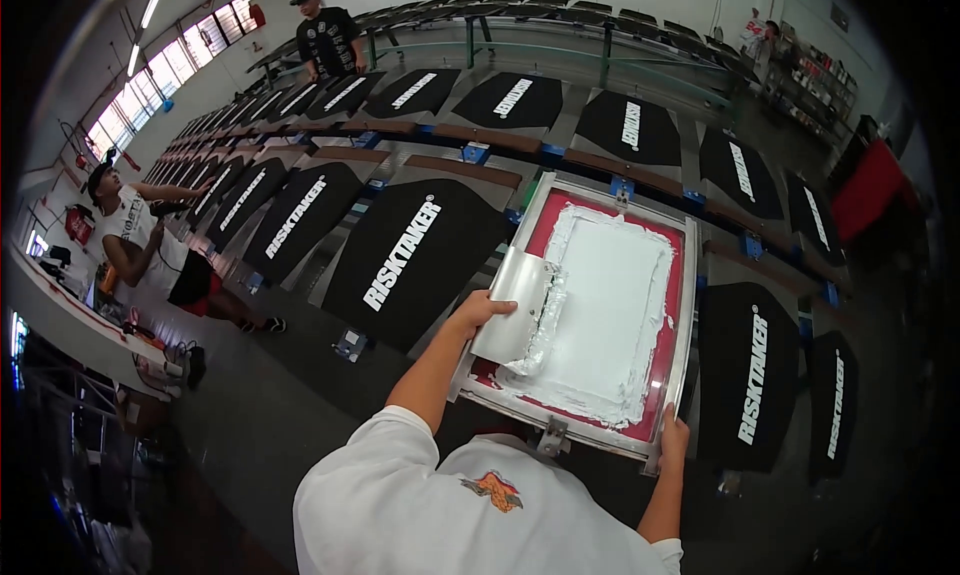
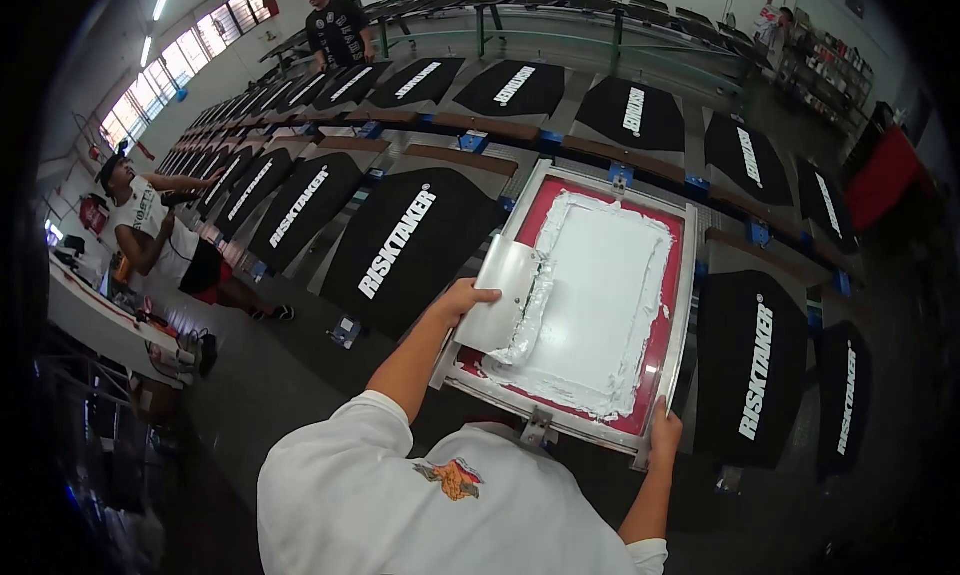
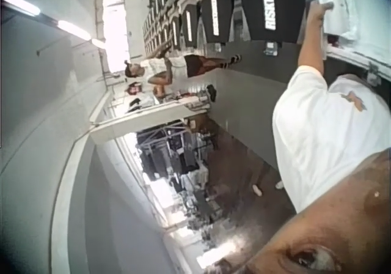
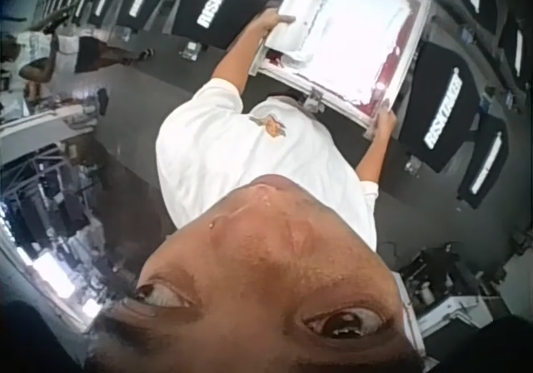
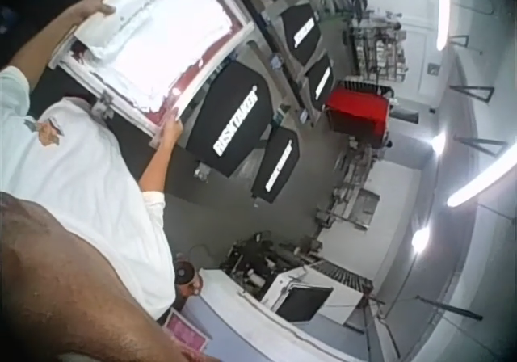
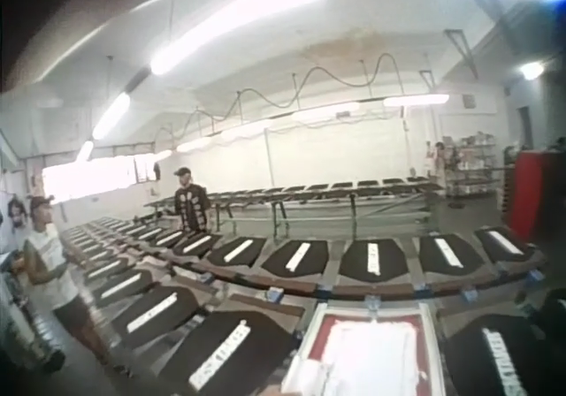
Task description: Using a squeegee to apply ink to garments through a silk screen at a screen printing station.
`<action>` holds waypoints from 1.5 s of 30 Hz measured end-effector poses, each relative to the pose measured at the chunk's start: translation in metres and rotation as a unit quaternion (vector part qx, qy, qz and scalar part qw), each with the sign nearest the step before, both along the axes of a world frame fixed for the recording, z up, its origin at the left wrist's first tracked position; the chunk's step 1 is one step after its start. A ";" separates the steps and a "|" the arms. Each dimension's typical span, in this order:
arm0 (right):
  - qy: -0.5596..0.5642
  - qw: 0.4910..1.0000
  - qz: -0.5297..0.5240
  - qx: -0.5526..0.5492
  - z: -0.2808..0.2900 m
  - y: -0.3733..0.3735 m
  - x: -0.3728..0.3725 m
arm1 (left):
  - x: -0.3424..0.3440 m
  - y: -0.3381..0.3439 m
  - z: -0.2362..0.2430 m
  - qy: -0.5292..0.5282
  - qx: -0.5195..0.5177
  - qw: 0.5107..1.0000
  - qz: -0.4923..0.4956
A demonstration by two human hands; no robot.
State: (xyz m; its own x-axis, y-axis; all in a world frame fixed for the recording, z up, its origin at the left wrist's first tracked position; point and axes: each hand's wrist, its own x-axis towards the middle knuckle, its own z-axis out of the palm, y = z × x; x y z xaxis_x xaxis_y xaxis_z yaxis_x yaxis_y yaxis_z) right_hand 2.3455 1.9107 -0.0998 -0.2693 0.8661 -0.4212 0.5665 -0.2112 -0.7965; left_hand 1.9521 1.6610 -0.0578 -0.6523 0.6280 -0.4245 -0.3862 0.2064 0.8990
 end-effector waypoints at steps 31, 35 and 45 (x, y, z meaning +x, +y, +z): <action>0.153 0.923 0.282 -0.213 -0.012 -0.175 -0.049 | 0.025 0.010 0.058 0.097 0.016 0.992 0.080; 0.131 0.932 0.290 -0.174 -0.001 -0.175 -0.055 | 0.007 0.017 0.088 0.187 0.047 0.980 0.048; -0.016 0.946 0.300 -0.122 0.031 -0.168 -0.053 | -0.039 0.158 0.122 0.543 -0.212 0.792 -0.183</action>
State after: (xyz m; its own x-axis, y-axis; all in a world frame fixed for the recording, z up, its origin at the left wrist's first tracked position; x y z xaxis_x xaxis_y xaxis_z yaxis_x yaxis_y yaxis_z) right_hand 2.2926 1.7425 -0.0691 -0.6650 0.4377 -0.6052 0.6659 -0.0194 -0.7458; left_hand 1.9130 1.8194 0.0647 -0.5845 0.8104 0.0386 0.7219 0.4977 0.4808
